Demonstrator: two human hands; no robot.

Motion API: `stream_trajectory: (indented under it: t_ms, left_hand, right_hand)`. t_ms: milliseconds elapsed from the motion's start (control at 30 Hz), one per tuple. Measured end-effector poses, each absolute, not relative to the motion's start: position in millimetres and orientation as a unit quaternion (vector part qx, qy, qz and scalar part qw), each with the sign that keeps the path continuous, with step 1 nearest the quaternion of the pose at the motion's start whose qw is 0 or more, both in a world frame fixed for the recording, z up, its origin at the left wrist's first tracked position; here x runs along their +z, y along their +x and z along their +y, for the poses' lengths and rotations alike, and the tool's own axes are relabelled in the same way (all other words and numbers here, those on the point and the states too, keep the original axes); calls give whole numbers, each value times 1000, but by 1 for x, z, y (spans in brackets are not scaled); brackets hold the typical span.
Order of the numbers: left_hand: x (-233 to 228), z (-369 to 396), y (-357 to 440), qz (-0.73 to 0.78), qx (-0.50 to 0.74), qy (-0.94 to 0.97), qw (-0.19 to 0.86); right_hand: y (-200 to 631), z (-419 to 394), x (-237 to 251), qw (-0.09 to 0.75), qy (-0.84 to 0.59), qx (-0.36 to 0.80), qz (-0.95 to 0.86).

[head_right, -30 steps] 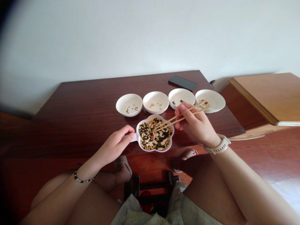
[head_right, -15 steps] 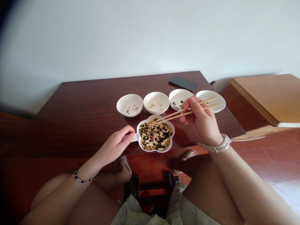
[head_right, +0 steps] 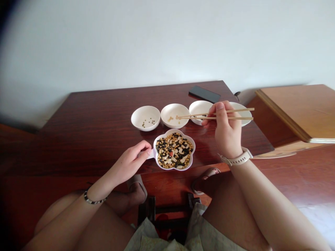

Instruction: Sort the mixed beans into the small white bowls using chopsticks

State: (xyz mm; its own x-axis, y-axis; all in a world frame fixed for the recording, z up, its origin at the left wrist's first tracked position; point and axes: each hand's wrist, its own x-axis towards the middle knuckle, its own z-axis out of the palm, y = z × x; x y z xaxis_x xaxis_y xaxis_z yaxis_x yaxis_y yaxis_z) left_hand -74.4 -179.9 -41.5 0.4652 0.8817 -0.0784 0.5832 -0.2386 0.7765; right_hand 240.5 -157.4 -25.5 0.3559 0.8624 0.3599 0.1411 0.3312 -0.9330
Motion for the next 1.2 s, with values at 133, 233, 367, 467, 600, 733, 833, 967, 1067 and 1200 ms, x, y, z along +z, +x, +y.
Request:
stream_trajectory:
  t_ms: [133, 233, 367, 467, 600, 733, 833, 967, 1067, 1200]
  left_hand:
    - [-42, -180, -74, 481, 193, 763, 387]
    - [-42, -180, -73, 482, 192, 764, 384]
    - [-43, -180, -73, 483, 190, 764, 383]
    - [-43, -180, -73, 484, 191, 762, 385]
    - [-43, -180, -73, 483, 191, 761, 389]
    - [-43, -179, -73, 483, 186, 761, 392]
    - [-44, -179, -73, 483, 185, 759, 394]
    - [-44, -180, -73, 483, 188, 759, 395]
    - [-43, -180, -73, 484, 186, 759, 394]
    - [-44, -179, -73, 484, 185, 760, 392]
  right_hand:
    - [245, -158, -26, 647, -510, 287, -489]
    - [248, -157, -27, 649, -506, 285, -491]
    - [249, -158, -28, 648, -506, 284, -494]
    - [249, -159, -26, 650, -502, 295, -488]
    - [248, -161, -23, 649, -483, 355, -469]
    - [247, -162, -22, 639, -470, 388, -468]
    - [248, -162, -22, 642, -451, 399, -475]
    - [249, -162, -23, 630, -455, 418, -469]
    - [247, -164, -24, 591, -485, 431, -479]
    - [241, -166, -27, 563, -491, 439, -499]
